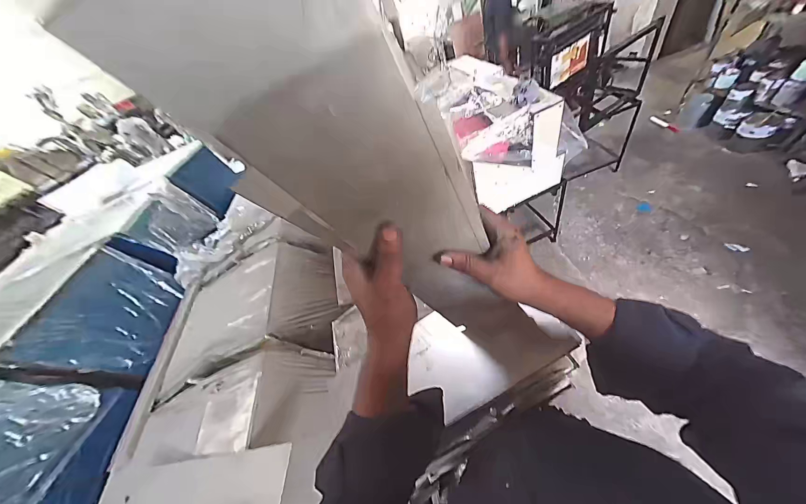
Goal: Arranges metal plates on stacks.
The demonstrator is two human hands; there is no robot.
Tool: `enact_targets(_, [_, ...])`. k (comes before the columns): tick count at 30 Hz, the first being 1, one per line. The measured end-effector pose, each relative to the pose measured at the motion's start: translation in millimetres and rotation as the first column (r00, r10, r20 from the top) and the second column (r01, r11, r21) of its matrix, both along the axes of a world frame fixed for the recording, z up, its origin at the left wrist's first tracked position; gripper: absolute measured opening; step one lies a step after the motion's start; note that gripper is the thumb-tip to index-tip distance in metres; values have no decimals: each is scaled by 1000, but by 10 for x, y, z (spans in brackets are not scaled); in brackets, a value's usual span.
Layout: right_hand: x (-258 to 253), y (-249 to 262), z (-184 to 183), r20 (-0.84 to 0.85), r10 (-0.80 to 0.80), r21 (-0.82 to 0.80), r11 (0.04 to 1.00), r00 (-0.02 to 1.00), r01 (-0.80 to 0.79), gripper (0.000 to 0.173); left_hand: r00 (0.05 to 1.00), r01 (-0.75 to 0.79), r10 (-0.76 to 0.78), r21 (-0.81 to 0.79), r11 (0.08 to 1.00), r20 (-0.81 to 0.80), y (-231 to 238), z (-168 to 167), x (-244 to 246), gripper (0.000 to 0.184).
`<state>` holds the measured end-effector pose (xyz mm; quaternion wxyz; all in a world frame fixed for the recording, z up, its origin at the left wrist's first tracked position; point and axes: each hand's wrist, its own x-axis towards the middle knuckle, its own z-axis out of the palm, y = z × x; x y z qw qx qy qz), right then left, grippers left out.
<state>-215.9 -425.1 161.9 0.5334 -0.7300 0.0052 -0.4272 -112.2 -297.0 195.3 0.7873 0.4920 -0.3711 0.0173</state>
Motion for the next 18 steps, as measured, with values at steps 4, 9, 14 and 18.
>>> enact_targets(4, [-39,-15,-56,4,38,-12,999,999,-38,58,999,-24,24,7,1000,24,-76,12,-33,82])
enact_targets(9, [14,47,-122,12,-106,-157,982,994,106,70,997,75,-73,48,996,-28,-8,-3,67,108])
enact_targets(14, [78,157,-158,88,-240,-202,946,967,253,90,963,261,-265,-76,962,-52,109,-57,108,88])
enact_targets(18, [25,148,-175,121,-156,-128,977,980,172,89,988,149,-155,-131,980,-30,90,-90,82,73])
